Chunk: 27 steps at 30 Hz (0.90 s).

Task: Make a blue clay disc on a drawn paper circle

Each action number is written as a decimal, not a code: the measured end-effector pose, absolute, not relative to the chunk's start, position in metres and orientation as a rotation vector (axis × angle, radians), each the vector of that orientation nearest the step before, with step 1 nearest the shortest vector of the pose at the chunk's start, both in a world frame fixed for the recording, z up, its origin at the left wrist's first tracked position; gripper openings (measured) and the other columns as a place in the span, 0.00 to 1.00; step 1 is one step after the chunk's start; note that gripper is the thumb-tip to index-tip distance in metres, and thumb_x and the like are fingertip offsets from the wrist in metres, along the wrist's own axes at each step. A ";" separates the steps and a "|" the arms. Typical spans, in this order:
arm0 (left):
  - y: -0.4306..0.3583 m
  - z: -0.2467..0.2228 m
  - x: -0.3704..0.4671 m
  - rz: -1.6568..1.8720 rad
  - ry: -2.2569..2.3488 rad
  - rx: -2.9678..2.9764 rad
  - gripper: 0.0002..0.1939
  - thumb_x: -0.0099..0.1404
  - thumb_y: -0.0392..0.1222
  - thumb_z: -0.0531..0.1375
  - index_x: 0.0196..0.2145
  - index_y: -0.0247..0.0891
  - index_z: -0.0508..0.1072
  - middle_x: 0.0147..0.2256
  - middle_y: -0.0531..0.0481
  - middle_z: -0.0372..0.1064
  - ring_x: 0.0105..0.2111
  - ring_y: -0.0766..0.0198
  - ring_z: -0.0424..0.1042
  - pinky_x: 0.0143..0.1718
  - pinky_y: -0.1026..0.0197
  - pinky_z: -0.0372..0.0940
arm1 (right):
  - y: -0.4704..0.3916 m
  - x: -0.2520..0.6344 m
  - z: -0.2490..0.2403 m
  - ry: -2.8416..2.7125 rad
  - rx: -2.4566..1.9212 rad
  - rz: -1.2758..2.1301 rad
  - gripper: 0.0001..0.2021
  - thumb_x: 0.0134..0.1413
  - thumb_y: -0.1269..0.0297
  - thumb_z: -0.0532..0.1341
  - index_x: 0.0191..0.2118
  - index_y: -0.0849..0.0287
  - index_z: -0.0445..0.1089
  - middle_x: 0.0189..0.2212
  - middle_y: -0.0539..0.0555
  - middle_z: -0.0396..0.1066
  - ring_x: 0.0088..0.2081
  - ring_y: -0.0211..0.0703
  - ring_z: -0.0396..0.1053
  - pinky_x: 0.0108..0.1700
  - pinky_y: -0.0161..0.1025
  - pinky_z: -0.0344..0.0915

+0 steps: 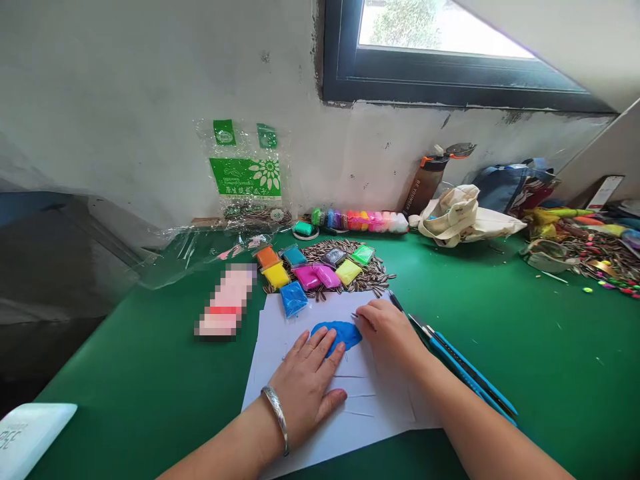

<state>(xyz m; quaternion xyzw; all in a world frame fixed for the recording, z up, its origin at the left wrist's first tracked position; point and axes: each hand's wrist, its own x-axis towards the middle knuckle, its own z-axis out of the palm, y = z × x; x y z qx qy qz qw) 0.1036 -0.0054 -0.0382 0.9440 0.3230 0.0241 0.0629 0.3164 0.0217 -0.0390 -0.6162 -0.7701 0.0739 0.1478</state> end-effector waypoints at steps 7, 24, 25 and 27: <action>-0.009 -0.039 0.099 0.125 0.994 2.885 0.29 0.66 0.50 0.53 0.61 0.37 0.55 0.61 0.39 0.51 0.61 0.46 0.51 0.57 0.40 0.54 | 0.018 0.310 -0.038 -2.281 -1.729 0.264 0.09 0.57 0.73 0.55 0.33 0.60 0.73 0.30 0.54 0.70 0.36 0.41 0.65 0.40 0.34 0.57; -0.004 -0.045 0.106 0.166 0.973 2.888 0.31 0.66 0.54 0.51 0.62 0.37 0.53 0.62 0.42 0.50 0.61 0.48 0.51 0.58 0.42 0.51 | 0.018 0.305 -0.040 -2.263 -1.745 0.227 0.09 0.57 0.71 0.55 0.33 0.60 0.73 0.30 0.54 0.69 0.35 0.40 0.65 0.38 0.34 0.56; -0.004 -0.045 0.106 0.172 0.973 2.884 0.31 0.66 0.54 0.51 0.62 0.36 0.53 0.62 0.42 0.50 0.61 0.48 0.51 0.59 0.42 0.50 | 0.017 0.305 -0.040 -2.281 -1.742 0.232 0.09 0.57 0.72 0.55 0.33 0.60 0.73 0.29 0.53 0.69 0.35 0.40 0.65 0.37 0.34 0.56; -0.005 -0.045 0.106 0.185 0.981 2.878 0.32 0.66 0.54 0.51 0.62 0.35 0.52 0.62 0.42 0.51 0.61 0.48 0.51 0.59 0.43 0.50 | 0.017 0.305 -0.039 -2.305 -1.743 0.241 0.09 0.56 0.73 0.56 0.33 0.59 0.73 0.29 0.53 0.69 0.34 0.40 0.65 0.37 0.34 0.56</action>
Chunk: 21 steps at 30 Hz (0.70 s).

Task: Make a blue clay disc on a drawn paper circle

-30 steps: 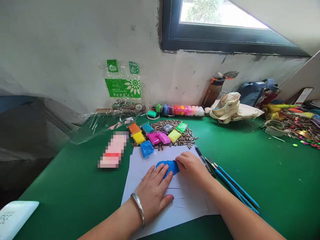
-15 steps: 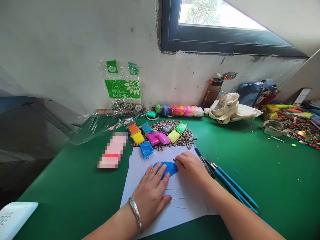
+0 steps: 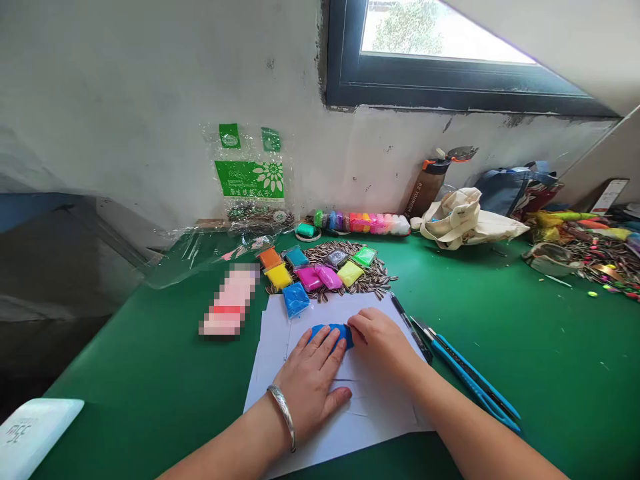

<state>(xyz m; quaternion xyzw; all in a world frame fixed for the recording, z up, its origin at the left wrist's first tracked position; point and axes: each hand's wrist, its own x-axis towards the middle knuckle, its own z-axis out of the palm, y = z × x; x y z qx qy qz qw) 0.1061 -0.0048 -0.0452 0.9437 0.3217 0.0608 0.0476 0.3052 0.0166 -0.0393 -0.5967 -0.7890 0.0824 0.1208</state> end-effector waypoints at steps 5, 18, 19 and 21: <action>-0.005 -0.046 0.107 0.183 0.998 2.869 0.31 0.66 0.54 0.52 0.62 0.36 0.53 0.62 0.42 0.51 0.61 0.49 0.51 0.59 0.43 0.49 | 0.017 0.307 -0.037 -2.249 -1.795 0.219 0.09 0.58 0.70 0.55 0.34 0.59 0.73 0.30 0.54 0.70 0.36 0.41 0.66 0.38 0.34 0.56; -0.005 -0.047 0.107 0.209 0.999 2.837 0.32 0.65 0.52 0.53 0.62 0.37 0.52 0.62 0.42 0.51 0.62 0.50 0.49 0.60 0.44 0.47 | 0.012 0.305 -0.035 -2.282 -1.780 0.217 0.09 0.54 0.74 0.55 0.30 0.58 0.72 0.28 0.52 0.69 0.34 0.39 0.64 0.37 0.33 0.55; -0.005 -0.047 0.107 0.200 0.999 2.833 0.32 0.65 0.51 0.54 0.62 0.36 0.52 0.62 0.42 0.51 0.61 0.50 0.50 0.60 0.43 0.48 | 0.012 0.305 -0.035 -2.277 -1.785 0.219 0.09 0.54 0.74 0.55 0.31 0.58 0.72 0.28 0.52 0.69 0.34 0.39 0.64 0.37 0.33 0.55; -0.005 -0.046 0.108 0.187 1.001 2.826 0.32 0.64 0.51 0.54 0.62 0.36 0.53 0.62 0.42 0.51 0.61 0.49 0.50 0.59 0.43 0.48 | 0.013 0.305 -0.035 -2.255 -1.811 0.216 0.08 0.54 0.73 0.55 0.30 0.58 0.71 0.29 0.52 0.69 0.34 0.40 0.64 0.37 0.33 0.55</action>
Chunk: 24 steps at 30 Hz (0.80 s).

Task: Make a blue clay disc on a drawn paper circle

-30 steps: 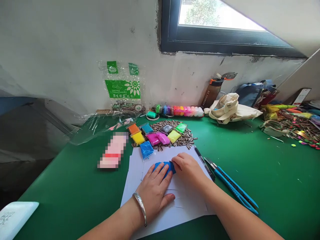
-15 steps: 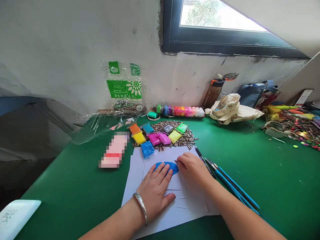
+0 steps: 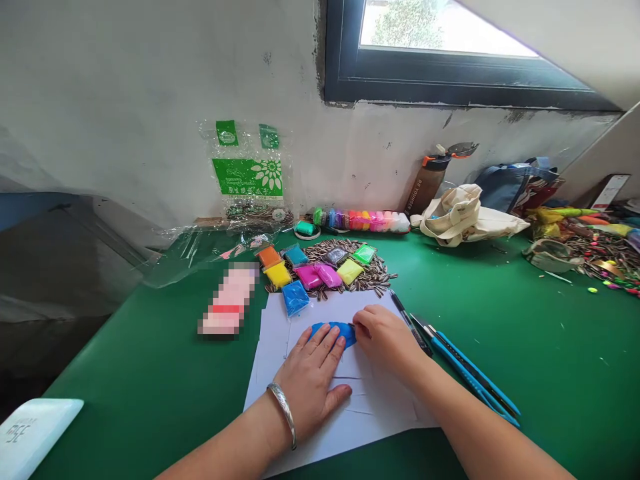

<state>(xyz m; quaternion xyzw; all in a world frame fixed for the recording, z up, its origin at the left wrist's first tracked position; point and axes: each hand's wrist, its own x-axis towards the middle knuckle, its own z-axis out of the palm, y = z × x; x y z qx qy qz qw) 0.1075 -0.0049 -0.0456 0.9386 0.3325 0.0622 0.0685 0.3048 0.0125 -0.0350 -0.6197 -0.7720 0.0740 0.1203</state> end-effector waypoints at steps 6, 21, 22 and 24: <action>-0.005 -0.043 0.108 0.143 0.995 2.833 0.32 0.65 0.52 0.52 0.62 0.35 0.53 0.62 0.42 0.50 0.61 0.49 0.50 0.59 0.42 0.49 | 0.012 0.306 -0.035 -2.278 -1.813 0.198 0.08 0.54 0.73 0.55 0.30 0.58 0.70 0.29 0.52 0.68 0.34 0.39 0.64 0.35 0.33 0.54; -0.005 -0.046 0.107 0.200 0.989 2.838 0.32 0.65 0.52 0.53 0.62 0.35 0.53 0.62 0.42 0.51 0.61 0.49 0.50 0.60 0.43 0.48 | 0.011 0.305 -0.035 -2.278 -1.857 0.160 0.08 0.54 0.72 0.55 0.29 0.58 0.70 0.28 0.52 0.68 0.33 0.39 0.64 0.34 0.34 0.53; -0.005 -0.046 0.107 0.211 0.989 2.839 0.32 0.65 0.52 0.53 0.62 0.36 0.53 0.62 0.42 0.51 0.61 0.50 0.50 0.60 0.44 0.48 | 0.010 0.304 -0.036 -2.288 -1.841 0.166 0.08 0.54 0.72 0.55 0.29 0.58 0.69 0.28 0.51 0.68 0.33 0.39 0.64 0.34 0.34 0.53; -0.005 -0.047 0.107 0.236 0.993 2.837 0.32 0.65 0.52 0.53 0.62 0.36 0.52 0.62 0.42 0.52 0.61 0.50 0.50 0.60 0.44 0.47 | 0.011 0.304 -0.037 -2.287 -1.828 0.185 0.08 0.53 0.73 0.55 0.29 0.57 0.69 0.28 0.51 0.68 0.33 0.39 0.64 0.34 0.33 0.53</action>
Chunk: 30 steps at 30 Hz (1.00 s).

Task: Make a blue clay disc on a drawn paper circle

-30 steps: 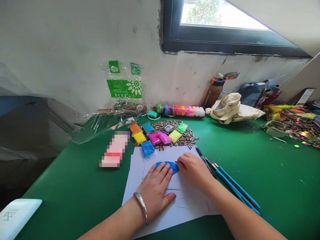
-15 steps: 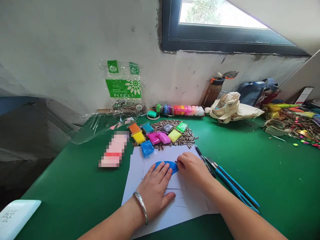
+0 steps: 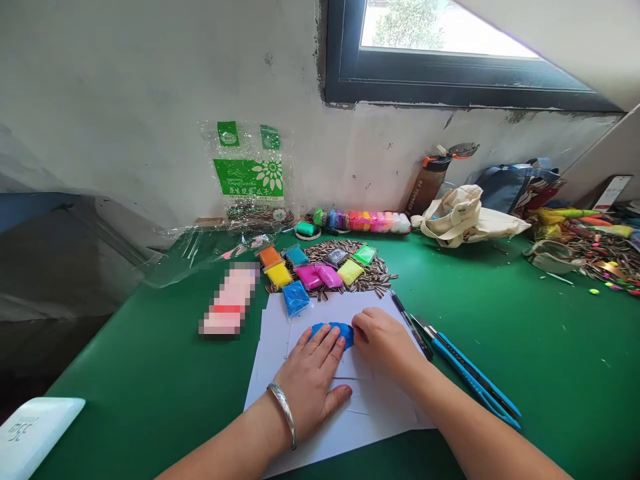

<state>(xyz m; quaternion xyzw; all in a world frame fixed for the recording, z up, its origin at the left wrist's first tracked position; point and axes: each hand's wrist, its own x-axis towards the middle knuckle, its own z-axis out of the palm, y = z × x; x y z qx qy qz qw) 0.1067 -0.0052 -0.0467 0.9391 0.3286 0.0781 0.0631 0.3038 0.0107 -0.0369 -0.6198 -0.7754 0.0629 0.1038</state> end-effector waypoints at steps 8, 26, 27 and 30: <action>-0.005 -0.044 0.107 0.196 0.989 2.825 0.31 0.65 0.52 0.52 0.62 0.37 0.53 0.62 0.42 0.51 0.61 0.50 0.50 0.59 0.44 0.48 | 0.020 0.320 -0.025 -2.208 -1.631 0.494 0.09 0.56 0.73 0.54 0.33 0.59 0.72 0.31 0.53 0.69 0.36 0.39 0.65 0.38 0.33 0.58; -0.001 -0.046 0.102 0.143 1.017 2.863 0.33 0.66 0.56 0.50 0.63 0.36 0.51 0.63 0.42 0.48 0.62 0.50 0.48 0.60 0.44 0.47 | 0.016 0.320 -0.020 -2.465 -1.399 0.505 0.09 0.58 0.72 0.56 0.32 0.60 0.73 0.31 0.54 0.69 0.35 0.39 0.65 0.38 0.34 0.59; -0.001 -0.045 0.102 0.132 1.017 2.864 0.33 0.66 0.56 0.50 0.63 0.36 0.51 0.63 0.42 0.48 0.62 0.50 0.48 0.60 0.44 0.47 | 0.016 0.320 -0.020 -2.463 -1.410 0.490 0.09 0.58 0.71 0.56 0.32 0.60 0.73 0.31 0.54 0.69 0.35 0.39 0.65 0.38 0.34 0.59; -0.002 -0.044 0.103 0.118 1.022 2.858 0.33 0.66 0.56 0.50 0.63 0.36 0.51 0.63 0.41 0.48 0.62 0.49 0.48 0.59 0.43 0.47 | 0.015 0.319 -0.018 -2.467 -1.423 0.497 0.09 0.59 0.71 0.56 0.32 0.60 0.73 0.31 0.54 0.69 0.35 0.39 0.65 0.38 0.33 0.59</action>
